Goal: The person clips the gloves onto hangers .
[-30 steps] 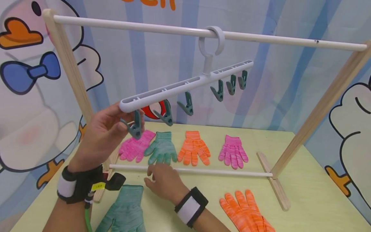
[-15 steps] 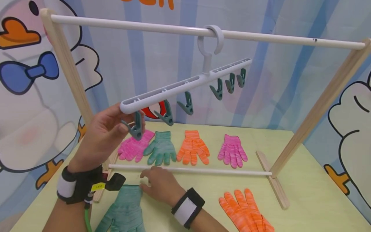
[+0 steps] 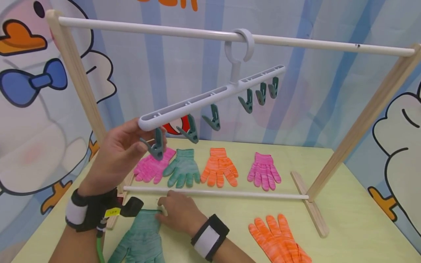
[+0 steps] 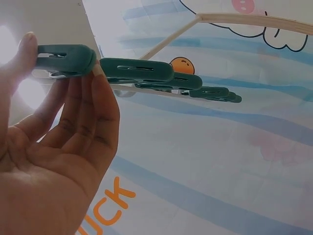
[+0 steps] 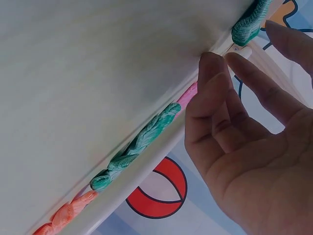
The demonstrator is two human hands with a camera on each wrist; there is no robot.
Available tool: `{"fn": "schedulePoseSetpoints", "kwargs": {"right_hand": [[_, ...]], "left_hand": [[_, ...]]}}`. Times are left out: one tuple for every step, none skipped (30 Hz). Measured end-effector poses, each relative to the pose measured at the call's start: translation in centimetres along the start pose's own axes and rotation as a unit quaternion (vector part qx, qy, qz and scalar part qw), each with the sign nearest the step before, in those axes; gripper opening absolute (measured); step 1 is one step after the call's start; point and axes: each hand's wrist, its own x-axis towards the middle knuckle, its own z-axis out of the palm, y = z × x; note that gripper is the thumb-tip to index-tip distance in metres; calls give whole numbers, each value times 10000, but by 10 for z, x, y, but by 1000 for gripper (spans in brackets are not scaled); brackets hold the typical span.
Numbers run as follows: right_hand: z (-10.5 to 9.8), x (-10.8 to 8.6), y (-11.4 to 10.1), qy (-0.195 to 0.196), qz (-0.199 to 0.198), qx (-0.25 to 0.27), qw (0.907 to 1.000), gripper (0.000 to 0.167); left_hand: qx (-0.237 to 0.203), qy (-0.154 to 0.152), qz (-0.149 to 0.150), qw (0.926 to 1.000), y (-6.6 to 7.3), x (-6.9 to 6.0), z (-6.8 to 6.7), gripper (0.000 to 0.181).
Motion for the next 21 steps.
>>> {"fn": "schedulePoseSetpoints", "kwargs": {"right_hand": [[1,0,-1,17,9,-21,10000,30],[1,0,-1,45,3,-58,10000,28],[1,0,-2,70,10,-73,9999,27],[2,0,-2,86,13,-94,9999,25],[2,0,-3,105,8,-122,9999,24],[2,0,-3,119,13,-144,9998,23],[2,0,-4,119,24,-149,9998,21],[2,0,-4,116,33,-146,9998,20],[2,1,-4,105,44,-140,9998,19],[2,1,-4,94,50,-143,9998,18],[2,1,-5,85,54,-142,9998,18],[2,1,-5,74,57,-140,9999,18],[2,1,-6,68,57,-140,9999,18],[2,1,-6,67,55,-148,9999,18],[2,1,-6,64,50,-150,9999,18],[2,1,-6,67,39,-143,9999,18],[3,1,-6,72,24,-131,9999,19],[3,1,-6,78,11,-126,9999,20],[3,1,-6,88,-3,-117,9999,20],[3,0,-6,99,-18,-106,9999,21],[3,0,-6,113,-28,-89,9999,22]], "left_hand": [[-28,-12,15,10000,0,0,0,84],[-40,-22,29,10000,0,0,1,84],[-58,-38,41,10000,0,1,1,84],[-72,-55,52,9999,0,1,2,83],[-78,-66,61,9999,0,1,2,82],[-87,-77,65,9999,0,1,3,82],[-89,-85,66,9999,0,1,3,81],[-84,-88,64,9999,1,1,3,80],[-78,-88,60,9999,1,2,3,80],[-81,-88,59,9999,1,2,3,80],[-80,-86,60,9999,1,2,3,80],[-80,-87,56,9999,0,2,3,80],[-78,-87,48,9999,0,2,3,80],[-81,-88,38,9999,0,1,3,80],[-84,-91,33,9999,0,1,3,81],[-106,-103,28,9999,0,1,3,81],[-123,-113,11,9999,-1,1,3,81],[-147,-125,-6,9998,-1,1,3,81],[-165,-130,-9,9998,0,1,3,82],[-202,-150,-5,9997,0,1,3,81],[-240,-168,-7,9996,0,1,3,80]]}}
